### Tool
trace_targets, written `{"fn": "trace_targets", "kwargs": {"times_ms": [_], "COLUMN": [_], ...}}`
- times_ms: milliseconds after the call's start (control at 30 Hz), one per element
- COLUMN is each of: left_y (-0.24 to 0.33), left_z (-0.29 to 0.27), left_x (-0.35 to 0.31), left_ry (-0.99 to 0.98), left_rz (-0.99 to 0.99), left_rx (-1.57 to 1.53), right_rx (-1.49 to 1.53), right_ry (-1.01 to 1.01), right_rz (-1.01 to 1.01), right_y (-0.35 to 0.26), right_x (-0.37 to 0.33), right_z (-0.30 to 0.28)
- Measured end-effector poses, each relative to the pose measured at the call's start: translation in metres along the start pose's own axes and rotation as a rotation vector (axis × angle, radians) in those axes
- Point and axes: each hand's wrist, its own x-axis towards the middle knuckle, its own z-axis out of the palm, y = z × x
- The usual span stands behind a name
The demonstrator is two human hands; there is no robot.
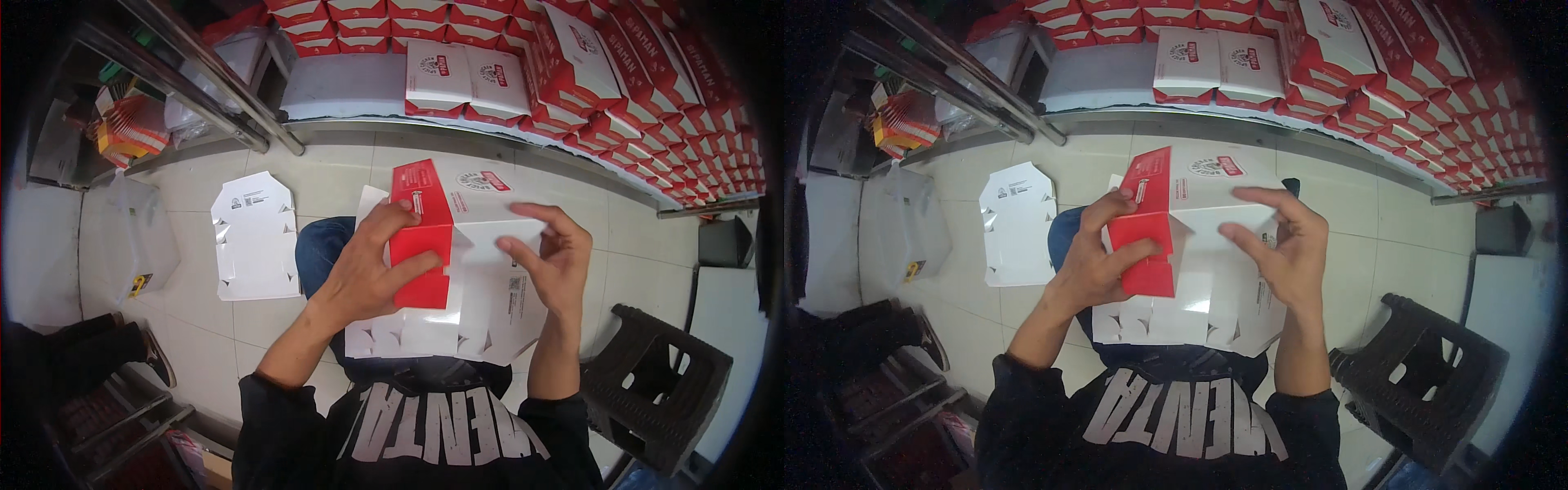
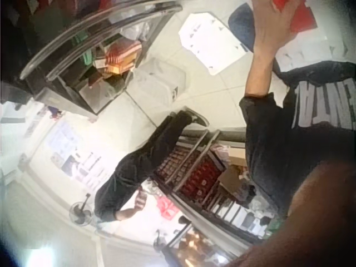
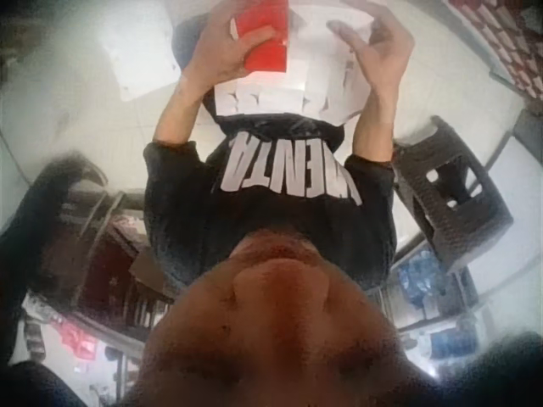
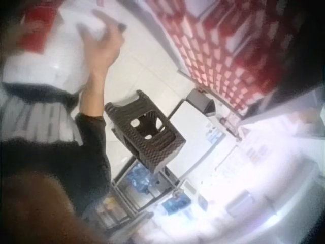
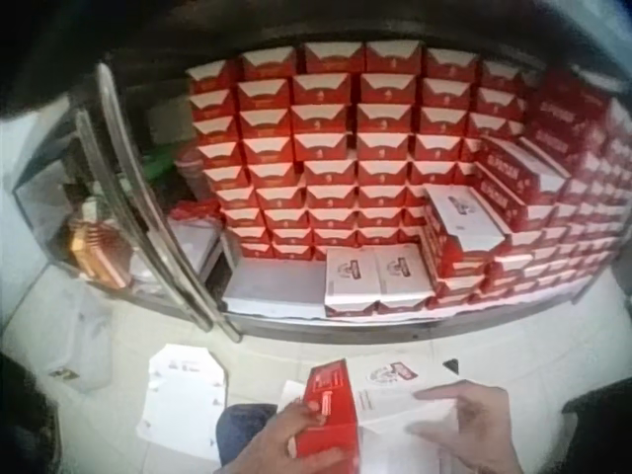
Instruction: The person sits on the floor and folds flat white cardboard sheets into small rectangular boxes. They insert a red rectangular item into each folded box, close the flaps, and place the finished boxes onto a nearby metal shelf. The process is repeated continuously with multiple units.
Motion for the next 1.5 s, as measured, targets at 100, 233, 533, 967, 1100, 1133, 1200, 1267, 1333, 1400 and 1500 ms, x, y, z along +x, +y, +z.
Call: {"fn": "trace_targets", "kwargs": {"times_ms": [100, 233, 533, 967, 1100, 1133, 1200, 1267, 1333, 1400, 1500], "left_y": [-0.001, -0.001, -0.011, -0.033, -0.031, -0.03, -0.031, -0.026, -0.029, -0.03, -0.026], "left_z": [0.009, 0.044, 0.021, 0.007, 0.008, 0.007, 0.008, -0.003, -0.01, -0.007, -0.001], "left_x": [0.004, 0.013, 0.037, -0.012, -0.021, -0.02, -0.012, 0.003, 0.003, 0.0, 0.001], "left_ry": [0.051, 0.343, 0.397, 0.549, 0.544, 0.555, 0.555, 0.415, 0.374, 0.404, 0.357], "left_rz": [-0.078, -0.202, -0.109, -0.429, -0.414, -0.385, -0.19, -0.067, -0.16, -0.264, -0.267], "left_rx": [0.089, 0.045, 0.064, -0.595, -0.531, -0.501, -0.5, -0.38, -0.374, -0.46, -0.48], "right_rx": [0.023, -0.082, -0.097, -0.149, 0.148, 0.227, 0.293, 0.306, 0.276, 0.118, 0.101], "right_ry": [0.148, 0.401, 0.09, -0.153, -0.187, -0.137, -0.068, -0.013, 0.001, 0.004, 0.052], "right_rz": [0.148, -0.126, -0.196, -0.037, 0.017, 0.058, 0.077, 0.074, 0.043, -0.245, -0.353], "right_y": [-0.034, -0.012, -0.028, 0.025, 0.038, 0.033, 0.028, 0.022, 0.014, 0.024, 0.026], "right_x": [-0.019, -0.038, -0.034, -0.009, -0.01, -0.01, -0.013, -0.017, -0.017, -0.021, -0.023], "right_z": [0.024, 0.087, 0.123, 0.031, 0.03, 0.036, 0.041, 0.043, 0.044, 0.035, 0.043]}}
